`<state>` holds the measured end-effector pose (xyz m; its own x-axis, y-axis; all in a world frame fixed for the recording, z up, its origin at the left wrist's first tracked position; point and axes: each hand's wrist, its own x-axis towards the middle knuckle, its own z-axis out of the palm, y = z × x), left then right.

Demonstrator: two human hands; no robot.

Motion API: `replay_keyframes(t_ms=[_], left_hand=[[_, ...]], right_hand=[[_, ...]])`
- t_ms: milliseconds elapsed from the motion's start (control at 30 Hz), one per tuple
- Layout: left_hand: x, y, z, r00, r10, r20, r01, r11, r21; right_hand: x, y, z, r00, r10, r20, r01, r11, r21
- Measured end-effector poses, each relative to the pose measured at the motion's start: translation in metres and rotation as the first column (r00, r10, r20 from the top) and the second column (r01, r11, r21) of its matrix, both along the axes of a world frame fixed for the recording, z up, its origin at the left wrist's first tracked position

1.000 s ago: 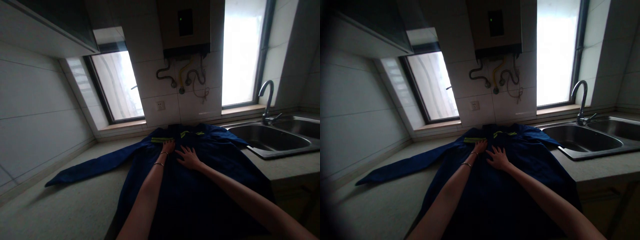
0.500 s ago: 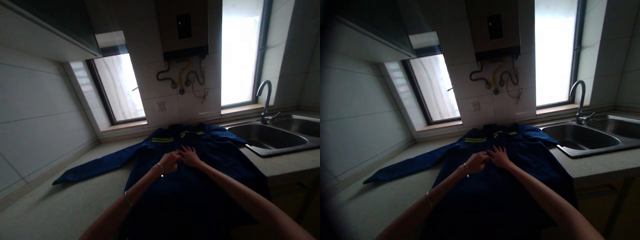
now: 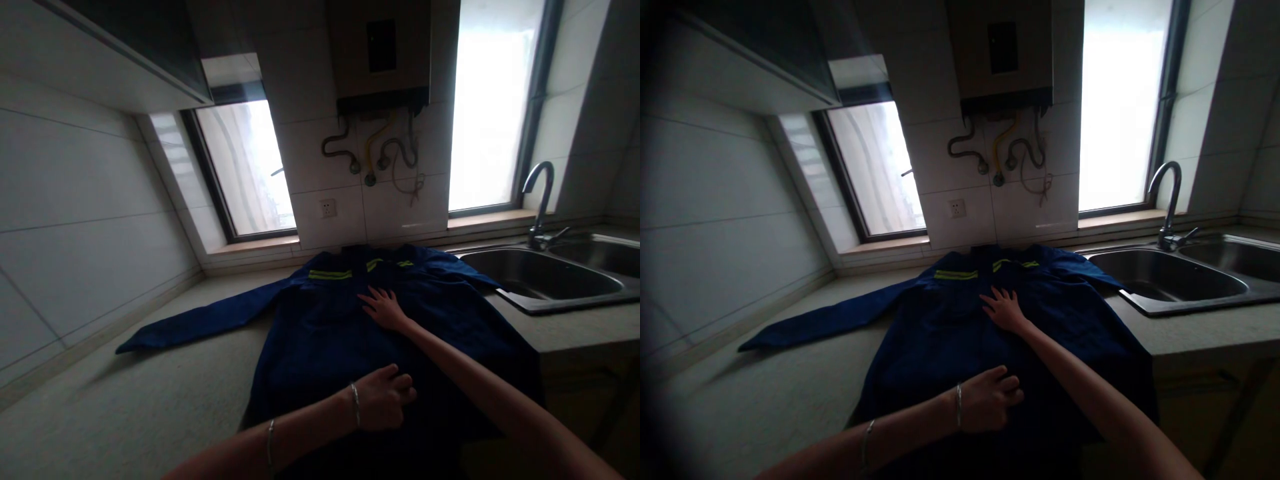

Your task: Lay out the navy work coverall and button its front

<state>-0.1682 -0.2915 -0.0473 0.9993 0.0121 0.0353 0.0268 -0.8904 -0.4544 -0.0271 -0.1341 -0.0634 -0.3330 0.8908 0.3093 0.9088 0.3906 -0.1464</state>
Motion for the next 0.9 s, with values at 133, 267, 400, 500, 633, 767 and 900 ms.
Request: replay_keyframes(t_ms=[133, 267, 400, 500, 633, 767, 900], left_hand=[[-0.005, 0.0, -0.014, 0.996, 0.005, 0.085, -0.014, 0.995, 0.103], [-0.002, -0.006, -0.026, 0.992, 0.038, 0.124, -0.063, 0.978, 0.198], [0.002, -0.008, -0.015, 1.0, 0.009, 0.027, -0.008, 0.999, -0.035], [0.005, -0.01, -0.002, 0.996, 0.094, 0.007, -0.088, 0.958, -0.272], [0.007, -0.008, 0.019, 0.952, 0.28, 0.124, -0.147, 0.773, -0.617], [0.005, -0.001, 0.043, 0.852, 0.492, 0.18, -0.152, 0.562, -0.813], [0.0, 0.004, 0.058, 0.723, 0.639, 0.263, -0.173, 0.536, -0.826]], right_hand=[[0.0, -0.003, 0.002, 1.0, 0.007, 0.004, -0.007, 1.0, -0.012], [0.0, -0.006, 0.002, 1.0, 0.01, 0.001, -0.01, 1.0, -0.03], [0.007, -0.002, 0.01, 0.989, 0.056, -0.136, -0.066, 0.995, -0.074], [0.022, -0.002, 0.027, 0.828, 0.108, -0.55, -0.192, 0.976, -0.099], [0.045, -0.043, 0.058, 0.436, 0.085, -0.896, -0.185, 0.983, 0.003], [0.056, -0.138, 0.077, 0.471, 0.073, -0.879, -0.247, 0.968, -0.052], [0.054, -0.219, 0.074, 0.701, 0.023, -0.712, -0.129, 0.987, -0.095]])
